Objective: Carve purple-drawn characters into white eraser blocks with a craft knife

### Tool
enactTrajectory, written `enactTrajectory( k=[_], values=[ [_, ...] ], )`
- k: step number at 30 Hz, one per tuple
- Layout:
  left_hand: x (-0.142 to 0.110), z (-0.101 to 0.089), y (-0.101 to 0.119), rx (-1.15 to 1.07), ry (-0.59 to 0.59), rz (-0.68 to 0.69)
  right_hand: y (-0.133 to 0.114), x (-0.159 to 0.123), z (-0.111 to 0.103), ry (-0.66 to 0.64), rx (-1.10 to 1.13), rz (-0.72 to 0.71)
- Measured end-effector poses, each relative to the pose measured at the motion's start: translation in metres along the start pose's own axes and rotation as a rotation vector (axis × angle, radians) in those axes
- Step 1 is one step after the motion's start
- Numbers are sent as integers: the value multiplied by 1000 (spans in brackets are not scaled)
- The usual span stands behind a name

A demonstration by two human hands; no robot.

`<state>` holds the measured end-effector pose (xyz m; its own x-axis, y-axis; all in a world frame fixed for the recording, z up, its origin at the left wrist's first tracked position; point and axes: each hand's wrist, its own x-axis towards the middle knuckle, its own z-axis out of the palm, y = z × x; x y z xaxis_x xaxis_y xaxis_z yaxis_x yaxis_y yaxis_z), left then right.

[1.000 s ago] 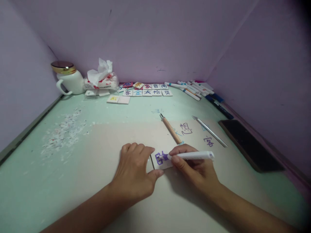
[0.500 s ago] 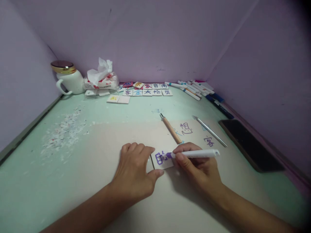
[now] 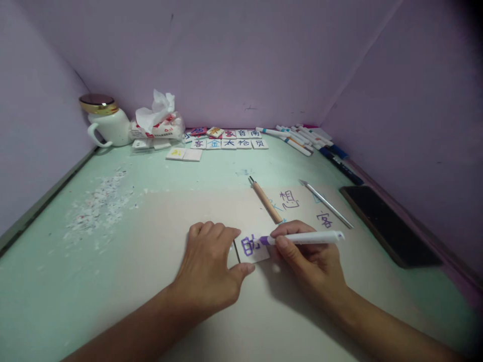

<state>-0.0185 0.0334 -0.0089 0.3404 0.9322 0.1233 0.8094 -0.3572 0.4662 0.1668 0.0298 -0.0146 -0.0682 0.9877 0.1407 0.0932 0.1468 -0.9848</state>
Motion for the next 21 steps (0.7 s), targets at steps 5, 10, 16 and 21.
enactTrajectory(
  k=[5, 10, 16, 21],
  values=[
    [0, 0, 0, -2, -13, -15, -3, 6, 0, 2, 36, 40],
    [1, 0, 0, 6, -16, -16, 1, 10, -4, 22, 88, 148],
    [1, 0, -1, 18, -1, 5, 5, 12, -8, 38, 116, 171],
    [1, 0, -1, 23, -1, 3, 5, 13, -9, 32, 103, 180]
  ],
)
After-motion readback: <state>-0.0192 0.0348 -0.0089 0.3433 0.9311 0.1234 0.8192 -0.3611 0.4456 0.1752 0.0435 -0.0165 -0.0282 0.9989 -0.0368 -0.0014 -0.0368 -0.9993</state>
